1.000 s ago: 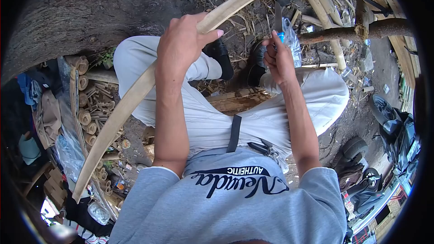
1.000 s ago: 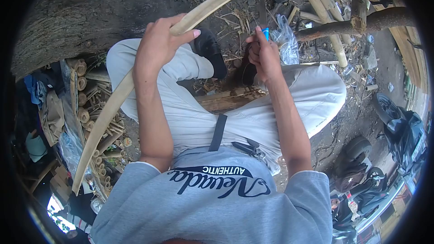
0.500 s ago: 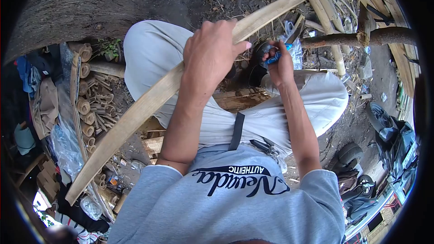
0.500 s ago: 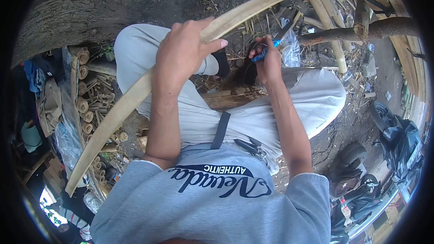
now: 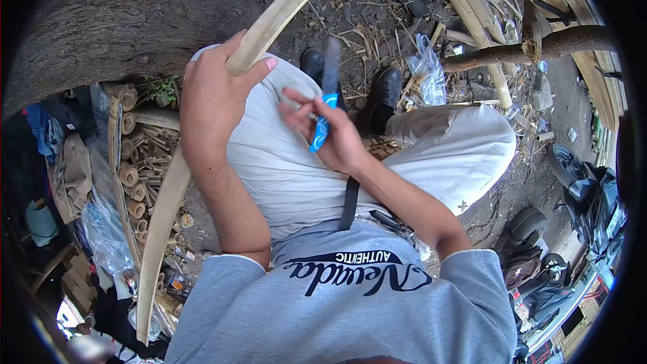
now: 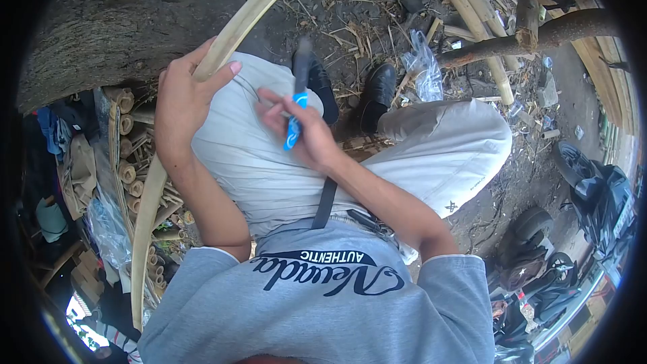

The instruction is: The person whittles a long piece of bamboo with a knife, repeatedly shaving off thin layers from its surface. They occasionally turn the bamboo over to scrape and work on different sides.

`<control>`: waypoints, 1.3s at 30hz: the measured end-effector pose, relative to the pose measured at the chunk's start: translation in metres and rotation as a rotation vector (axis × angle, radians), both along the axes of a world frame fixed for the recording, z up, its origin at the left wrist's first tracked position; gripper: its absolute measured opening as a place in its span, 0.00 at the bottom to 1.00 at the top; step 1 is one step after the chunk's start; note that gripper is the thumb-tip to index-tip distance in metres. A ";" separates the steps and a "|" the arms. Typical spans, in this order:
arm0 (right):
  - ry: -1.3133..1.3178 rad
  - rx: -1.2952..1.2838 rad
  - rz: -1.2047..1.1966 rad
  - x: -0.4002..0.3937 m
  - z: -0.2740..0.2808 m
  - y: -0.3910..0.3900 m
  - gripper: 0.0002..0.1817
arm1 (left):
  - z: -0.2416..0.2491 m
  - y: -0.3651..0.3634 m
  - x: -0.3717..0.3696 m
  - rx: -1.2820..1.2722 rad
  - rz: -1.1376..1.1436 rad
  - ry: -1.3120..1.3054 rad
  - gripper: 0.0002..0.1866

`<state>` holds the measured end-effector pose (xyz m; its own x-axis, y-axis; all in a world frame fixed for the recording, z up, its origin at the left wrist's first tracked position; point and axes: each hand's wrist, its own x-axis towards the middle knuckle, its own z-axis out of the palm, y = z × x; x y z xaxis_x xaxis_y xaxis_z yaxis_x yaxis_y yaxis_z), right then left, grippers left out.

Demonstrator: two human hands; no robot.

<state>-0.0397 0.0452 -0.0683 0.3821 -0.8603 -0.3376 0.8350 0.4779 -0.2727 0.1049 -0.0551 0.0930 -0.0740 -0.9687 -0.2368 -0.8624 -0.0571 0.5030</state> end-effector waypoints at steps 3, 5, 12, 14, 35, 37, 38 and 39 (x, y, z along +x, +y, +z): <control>-0.290 -0.053 0.112 -0.021 -0.018 0.005 0.30 | 0.007 0.003 0.001 0.022 0.048 0.027 0.29; -0.447 -0.050 0.419 0.010 0.011 0.035 0.31 | 0.004 -0.001 0.005 -0.014 0.034 0.079 0.27; 0.287 -0.054 -0.310 -0.045 -0.027 -0.028 0.26 | -0.012 0.004 0.004 -0.130 0.021 0.029 0.29; 0.472 -0.032 -0.477 -0.096 -0.005 -0.040 0.24 | -0.017 0.005 -0.004 -0.121 0.013 0.030 0.30; 1.661 -0.296 -0.129 -0.126 -0.006 -0.015 0.27 | -0.100 0.014 -0.096 0.099 -0.230 0.059 0.29; 1.730 -0.406 -0.038 -0.120 -0.018 -0.011 0.27 | -0.103 0.013 -0.091 0.134 -0.240 0.121 0.29; 1.701 -0.380 -0.063 -0.119 -0.023 -0.010 0.26 | -0.104 0.014 -0.090 0.138 -0.234 0.126 0.29; 1.701 -0.387 -0.048 -0.119 -0.025 -0.010 0.26 | -0.103 0.016 -0.088 0.138 -0.232 0.089 0.29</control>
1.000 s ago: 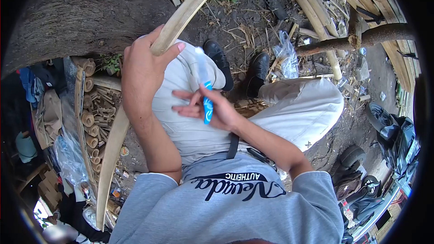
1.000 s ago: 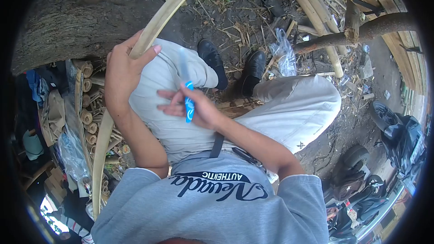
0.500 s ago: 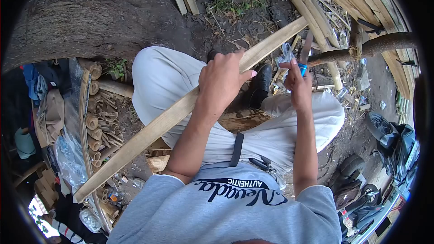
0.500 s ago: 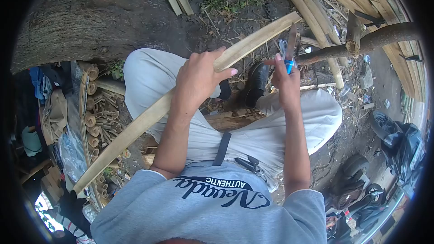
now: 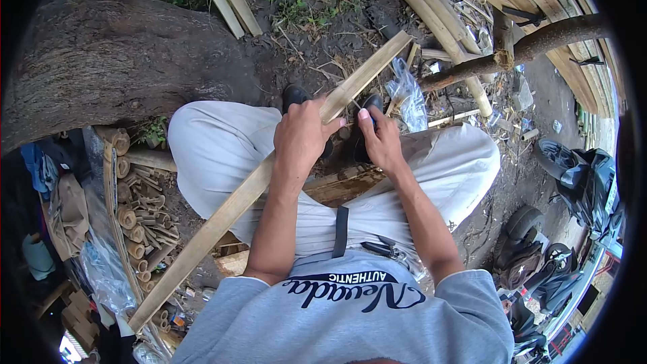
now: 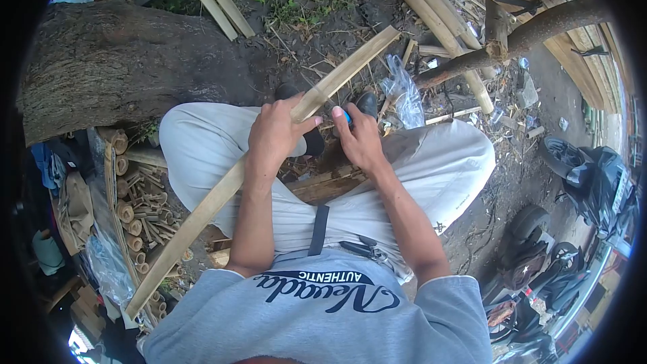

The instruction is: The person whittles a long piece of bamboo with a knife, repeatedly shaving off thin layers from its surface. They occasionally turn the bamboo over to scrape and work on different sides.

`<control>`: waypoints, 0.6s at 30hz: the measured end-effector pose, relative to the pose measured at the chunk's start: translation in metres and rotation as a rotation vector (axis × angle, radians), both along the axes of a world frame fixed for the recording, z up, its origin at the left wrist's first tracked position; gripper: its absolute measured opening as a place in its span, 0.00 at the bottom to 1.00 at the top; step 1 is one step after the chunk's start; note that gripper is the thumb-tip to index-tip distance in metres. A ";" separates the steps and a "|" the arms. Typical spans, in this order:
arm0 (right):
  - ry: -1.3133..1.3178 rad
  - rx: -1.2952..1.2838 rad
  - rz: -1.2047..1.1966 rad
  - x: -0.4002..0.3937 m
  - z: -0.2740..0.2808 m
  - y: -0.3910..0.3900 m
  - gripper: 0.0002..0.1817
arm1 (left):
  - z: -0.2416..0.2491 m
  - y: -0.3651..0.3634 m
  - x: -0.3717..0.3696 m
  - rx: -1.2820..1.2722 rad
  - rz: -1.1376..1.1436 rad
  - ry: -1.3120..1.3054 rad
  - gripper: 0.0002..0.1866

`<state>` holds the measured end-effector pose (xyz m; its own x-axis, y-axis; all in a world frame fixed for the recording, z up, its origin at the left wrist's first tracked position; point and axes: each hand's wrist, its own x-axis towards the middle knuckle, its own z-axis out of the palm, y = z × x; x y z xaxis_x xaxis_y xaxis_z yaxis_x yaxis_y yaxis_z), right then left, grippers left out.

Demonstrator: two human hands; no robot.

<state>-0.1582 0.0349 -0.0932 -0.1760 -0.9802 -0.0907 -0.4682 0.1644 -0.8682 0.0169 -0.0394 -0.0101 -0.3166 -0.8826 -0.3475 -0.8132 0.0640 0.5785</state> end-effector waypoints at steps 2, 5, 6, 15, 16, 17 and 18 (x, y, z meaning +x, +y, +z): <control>-0.244 0.148 -0.119 0.003 -0.003 -0.005 0.25 | 0.004 0.004 0.005 -0.002 0.028 -0.043 0.29; -0.710 0.266 -0.214 0.009 0.012 -0.011 0.21 | 0.013 0.009 0.010 -0.017 -0.010 -0.016 0.30; -0.556 0.230 -0.222 0.016 0.020 -0.009 0.21 | 0.018 0.012 0.014 -0.063 0.001 0.018 0.30; -0.756 0.255 -0.160 0.063 0.036 -0.018 0.21 | 0.032 0.013 0.041 -0.064 0.071 -0.003 0.30; -0.967 0.318 -0.127 0.070 0.037 -0.020 0.20 | 0.029 0.013 0.043 -0.039 0.054 -0.016 0.30; -1.028 0.324 -0.136 0.080 0.040 -0.020 0.20 | 0.027 0.013 0.045 -0.042 0.062 -0.020 0.30; -1.031 0.325 -0.128 0.084 0.038 -0.021 0.20 | 0.027 0.014 0.047 -0.022 0.045 -0.040 0.30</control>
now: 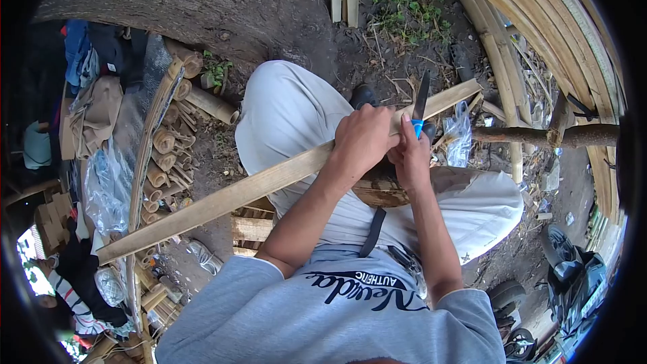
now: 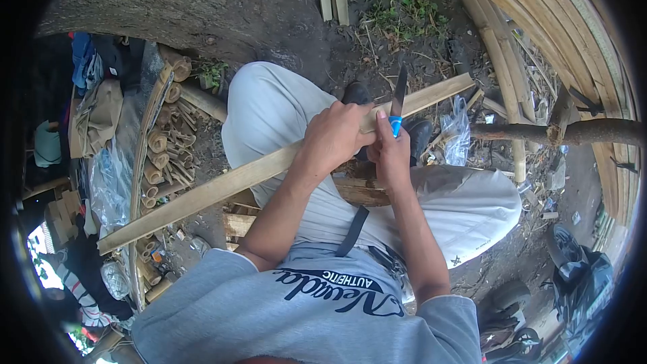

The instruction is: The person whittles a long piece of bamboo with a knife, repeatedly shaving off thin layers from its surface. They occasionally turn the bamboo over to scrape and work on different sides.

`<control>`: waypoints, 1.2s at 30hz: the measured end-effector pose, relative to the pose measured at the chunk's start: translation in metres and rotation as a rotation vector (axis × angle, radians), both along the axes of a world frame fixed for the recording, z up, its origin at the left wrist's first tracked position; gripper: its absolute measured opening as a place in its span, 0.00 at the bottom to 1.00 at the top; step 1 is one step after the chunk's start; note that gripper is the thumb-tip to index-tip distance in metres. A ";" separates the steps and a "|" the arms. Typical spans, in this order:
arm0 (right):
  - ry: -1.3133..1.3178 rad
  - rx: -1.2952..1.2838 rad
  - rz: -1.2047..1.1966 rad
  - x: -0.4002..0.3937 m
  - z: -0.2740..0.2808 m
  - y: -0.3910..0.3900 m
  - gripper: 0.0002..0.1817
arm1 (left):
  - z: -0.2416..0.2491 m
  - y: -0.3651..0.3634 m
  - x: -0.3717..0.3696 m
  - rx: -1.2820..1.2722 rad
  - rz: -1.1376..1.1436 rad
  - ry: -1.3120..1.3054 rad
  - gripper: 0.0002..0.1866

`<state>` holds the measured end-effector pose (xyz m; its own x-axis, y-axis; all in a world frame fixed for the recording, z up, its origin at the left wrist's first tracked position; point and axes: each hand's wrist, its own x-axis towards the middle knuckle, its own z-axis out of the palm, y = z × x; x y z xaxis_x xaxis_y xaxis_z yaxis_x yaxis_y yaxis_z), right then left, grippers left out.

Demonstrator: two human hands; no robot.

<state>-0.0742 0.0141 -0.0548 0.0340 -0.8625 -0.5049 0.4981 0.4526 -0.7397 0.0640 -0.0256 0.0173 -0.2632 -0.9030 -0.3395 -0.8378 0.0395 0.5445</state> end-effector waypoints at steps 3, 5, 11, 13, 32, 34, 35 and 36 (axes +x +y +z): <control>-0.122 0.066 -0.060 0.008 -0.014 -0.002 0.19 | 0.001 0.000 0.010 0.030 -0.011 -0.016 0.30; -0.143 0.079 -0.063 0.005 -0.018 0.000 0.19 | 0.001 0.002 0.014 0.046 -0.008 -0.008 0.30; -0.226 0.127 -0.094 -0.003 -0.013 -0.002 0.14 | 0.002 0.003 0.004 0.034 -0.049 -0.008 0.33; -0.229 0.131 -0.124 -0.011 -0.016 -0.001 0.13 | -0.003 0.004 -0.002 0.027 -0.051 0.029 0.33; -0.094 0.054 -0.123 -0.036 -0.027 0.003 0.19 | -0.005 0.007 -0.020 0.005 -0.065 0.049 0.33; 0.000 0.057 -0.079 -0.050 -0.016 0.004 0.23 | -0.011 0.004 -0.019 0.019 -0.022 0.104 0.31; 0.081 0.060 -0.074 -0.057 0.001 0.007 0.28 | -0.011 0.002 -0.019 0.012 -0.011 0.098 0.31; 0.158 0.068 -0.072 -0.062 0.010 0.010 0.32 | -0.012 0.001 -0.018 -0.047 -0.015 0.110 0.30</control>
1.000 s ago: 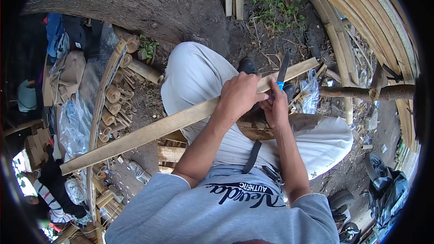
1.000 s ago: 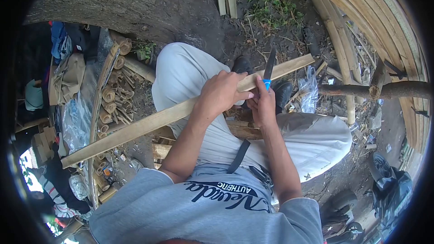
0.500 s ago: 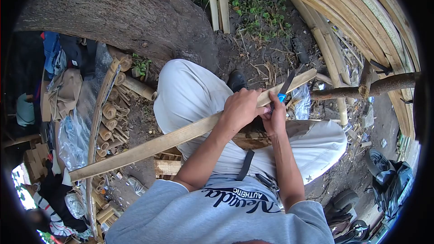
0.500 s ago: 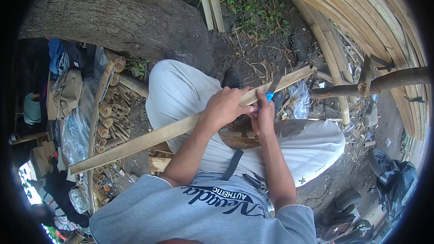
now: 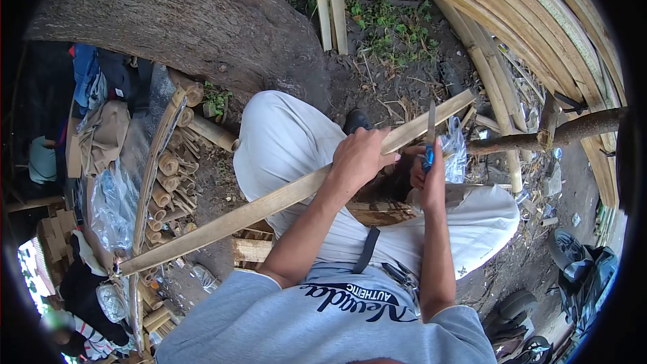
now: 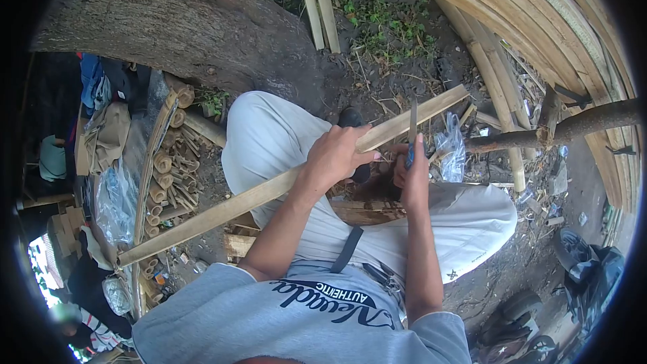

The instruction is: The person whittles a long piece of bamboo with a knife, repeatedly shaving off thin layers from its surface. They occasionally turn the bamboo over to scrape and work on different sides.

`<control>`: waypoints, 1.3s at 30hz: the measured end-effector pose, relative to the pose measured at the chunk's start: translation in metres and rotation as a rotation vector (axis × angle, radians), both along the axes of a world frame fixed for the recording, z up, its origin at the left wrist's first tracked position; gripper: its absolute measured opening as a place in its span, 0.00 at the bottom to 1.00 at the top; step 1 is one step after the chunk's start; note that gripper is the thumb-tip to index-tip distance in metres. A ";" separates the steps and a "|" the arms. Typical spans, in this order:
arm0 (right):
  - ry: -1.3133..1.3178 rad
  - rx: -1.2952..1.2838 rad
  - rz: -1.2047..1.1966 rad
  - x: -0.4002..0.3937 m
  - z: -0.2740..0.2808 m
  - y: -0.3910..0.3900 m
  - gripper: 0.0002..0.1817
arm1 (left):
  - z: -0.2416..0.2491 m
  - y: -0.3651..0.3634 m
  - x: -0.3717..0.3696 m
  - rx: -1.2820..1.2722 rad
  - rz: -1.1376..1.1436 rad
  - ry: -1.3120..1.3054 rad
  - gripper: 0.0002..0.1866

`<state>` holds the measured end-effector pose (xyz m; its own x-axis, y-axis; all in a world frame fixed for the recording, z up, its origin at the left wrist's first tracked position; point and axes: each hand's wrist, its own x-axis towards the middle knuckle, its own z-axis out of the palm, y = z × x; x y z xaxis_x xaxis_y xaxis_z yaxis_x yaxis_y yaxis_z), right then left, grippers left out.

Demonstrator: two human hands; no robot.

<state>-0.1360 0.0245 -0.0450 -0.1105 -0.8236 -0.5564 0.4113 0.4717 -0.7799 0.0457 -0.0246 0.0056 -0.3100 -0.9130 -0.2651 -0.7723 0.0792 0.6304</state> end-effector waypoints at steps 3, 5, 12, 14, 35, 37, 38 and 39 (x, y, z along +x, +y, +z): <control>0.822 -0.232 0.135 -0.020 -0.006 0.009 0.39 | -0.001 -0.002 -0.001 -0.058 0.018 0.013 0.28; 0.945 -0.246 0.221 -0.023 0.003 0.013 0.36 | -0.001 -0.005 -0.014 -0.054 0.050 0.043 0.23; 1.353 -0.363 0.406 -0.024 -0.034 0.018 0.23 | -0.014 -0.012 -0.032 0.069 -0.011 0.121 0.20; 1.361 -0.380 0.396 -0.018 -0.040 0.021 0.23 | -0.027 -0.010 -0.030 0.044 -0.010 0.048 0.21; 1.408 -0.357 0.396 -0.008 -0.041 0.020 0.24 | -0.030 -0.006 -0.012 0.035 -0.001 0.029 0.21; 1.393 -0.365 0.417 -0.008 -0.043 0.016 0.25 | -0.029 -0.006 -0.009 0.024 0.007 0.019 0.21; 1.427 -0.315 0.407 -0.020 -0.048 0.008 0.25 | -0.026 -0.007 -0.006 0.021 0.002 0.019 0.21; 1.459 -0.260 0.399 -0.035 -0.054 0.001 0.25 | -0.024 -0.006 -0.002 0.040 0.017 0.010 0.21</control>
<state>-0.1710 0.0253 -0.0987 -0.1706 -0.9853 -0.0034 -0.8774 0.1534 -0.4547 0.0433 -0.0302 -0.0183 -0.2969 -0.9069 -0.2989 -0.7670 0.0401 0.6404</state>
